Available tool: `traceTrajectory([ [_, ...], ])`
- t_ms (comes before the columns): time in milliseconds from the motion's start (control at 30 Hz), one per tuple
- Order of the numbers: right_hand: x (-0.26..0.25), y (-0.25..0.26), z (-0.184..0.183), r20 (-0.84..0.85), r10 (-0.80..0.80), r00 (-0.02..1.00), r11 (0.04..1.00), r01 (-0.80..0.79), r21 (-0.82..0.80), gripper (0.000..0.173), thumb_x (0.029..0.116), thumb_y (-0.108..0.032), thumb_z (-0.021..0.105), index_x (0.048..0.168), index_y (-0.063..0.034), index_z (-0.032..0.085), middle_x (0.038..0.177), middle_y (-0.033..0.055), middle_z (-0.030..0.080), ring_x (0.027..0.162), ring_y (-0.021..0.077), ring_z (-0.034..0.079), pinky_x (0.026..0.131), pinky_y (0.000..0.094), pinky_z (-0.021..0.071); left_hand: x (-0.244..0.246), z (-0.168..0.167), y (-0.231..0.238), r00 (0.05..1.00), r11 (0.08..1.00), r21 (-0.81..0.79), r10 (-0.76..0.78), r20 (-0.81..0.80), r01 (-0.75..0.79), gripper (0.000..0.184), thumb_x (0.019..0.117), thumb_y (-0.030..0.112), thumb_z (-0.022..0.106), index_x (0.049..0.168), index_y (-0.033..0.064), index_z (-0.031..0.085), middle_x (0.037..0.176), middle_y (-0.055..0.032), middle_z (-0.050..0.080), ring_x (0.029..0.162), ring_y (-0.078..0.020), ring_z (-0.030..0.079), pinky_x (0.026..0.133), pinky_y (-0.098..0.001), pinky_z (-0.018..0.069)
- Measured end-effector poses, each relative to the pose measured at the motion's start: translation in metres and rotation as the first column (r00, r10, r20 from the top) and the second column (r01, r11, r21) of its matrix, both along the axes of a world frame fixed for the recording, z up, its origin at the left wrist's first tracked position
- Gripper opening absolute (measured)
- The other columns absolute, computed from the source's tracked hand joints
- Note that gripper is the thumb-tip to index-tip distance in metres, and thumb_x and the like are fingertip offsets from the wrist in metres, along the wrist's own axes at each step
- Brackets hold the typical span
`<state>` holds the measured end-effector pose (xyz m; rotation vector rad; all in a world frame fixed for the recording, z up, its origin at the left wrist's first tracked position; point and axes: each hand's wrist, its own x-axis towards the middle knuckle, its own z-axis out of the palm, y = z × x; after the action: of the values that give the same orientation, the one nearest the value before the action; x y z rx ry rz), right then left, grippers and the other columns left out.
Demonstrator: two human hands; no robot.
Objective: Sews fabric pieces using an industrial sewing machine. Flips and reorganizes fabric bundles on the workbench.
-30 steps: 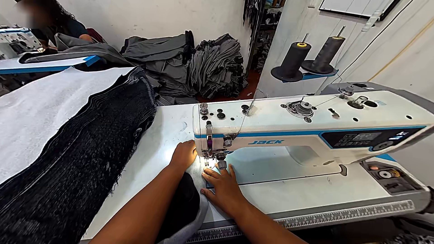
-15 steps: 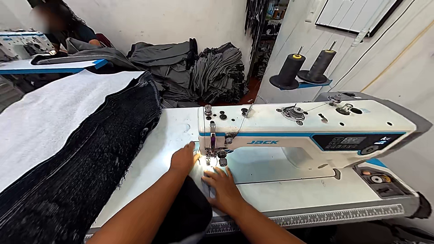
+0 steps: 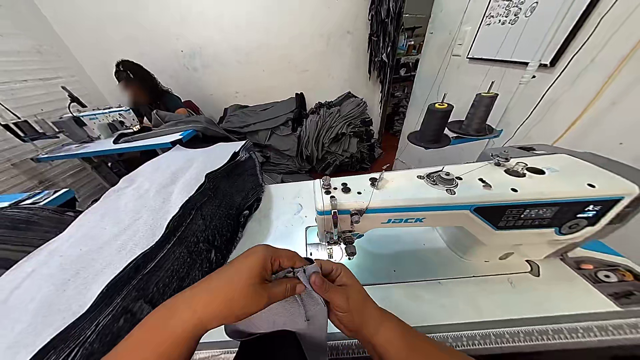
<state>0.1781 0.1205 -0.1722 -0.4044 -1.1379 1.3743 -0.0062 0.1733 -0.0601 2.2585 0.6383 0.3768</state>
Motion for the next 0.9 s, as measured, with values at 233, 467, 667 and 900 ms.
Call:
traceTrajectory([
  [233,-0.008,-0.015,0.009,0.092,-0.359,0.929,0.922,0.338,0.192,0.013,0.105,-0.02,0.056,0.099,-0.0124,0.064,0.09,-0.0121,0.065,0.087,-0.0058,0.062,0.083,0.0173,0.0529,0.013,-0.009,-0.006,0.984,0.967,0.229,0.076,0.162,-0.112,0.018,0.0876,0.034,0.076,0.083,0.0178,0.069,0.09,0.0109,0.071,0.086,0.0056,0.066,0.08,-0.0134,0.0542],
  [467,0.017,-0.018,0.021,0.283,-0.555,0.782,0.797,0.403,0.45,0.014,0.1074,-0.017,0.05,0.102,-0.008,0.058,0.081,-0.0072,0.057,0.072,-0.0064,0.055,0.068,0.0115,0.0487,0.031,-0.012,-0.023,0.974,0.864,0.489,0.007,0.229,-0.121,0.019,0.0912,0.026,0.071,0.099,0.0109,0.064,0.079,0.0092,0.06,0.068,0.0068,0.056,0.063,-0.0073,0.0477],
  [667,0.02,-0.016,0.023,0.188,-0.717,0.672,0.63,0.507,0.588,0.006,0.1044,-0.012,0.056,0.106,-0.0066,0.055,0.083,-0.0029,0.059,0.072,-0.0043,0.057,0.068,0.0109,0.0504,0.033,-0.011,-0.022,0.977,0.962,0.234,0.098,0.188,-0.141,0.019,0.1009,0.029,0.061,0.089,0.0154,0.067,0.066,0.0117,0.056,0.057,0.0067,0.05,0.051,-0.0093,0.0397],
  [900,0.008,-0.049,-0.034,0.33,-0.086,0.94,0.979,0.141,-0.149,0.039,0.0934,0.001,0.059,0.131,0.0057,0.052,0.12,0.0076,0.062,0.103,0.0033,0.063,0.093,0.0244,0.0534,0.059,-0.049,0.029,0.89,0.81,0.555,0.381,-0.25,-0.191,0.025,0.1036,0.024,0.062,0.097,0.0023,0.074,0.087,-0.02,0.072,0.083,-0.0424,0.071,0.072,-0.0669,0.0532],
])
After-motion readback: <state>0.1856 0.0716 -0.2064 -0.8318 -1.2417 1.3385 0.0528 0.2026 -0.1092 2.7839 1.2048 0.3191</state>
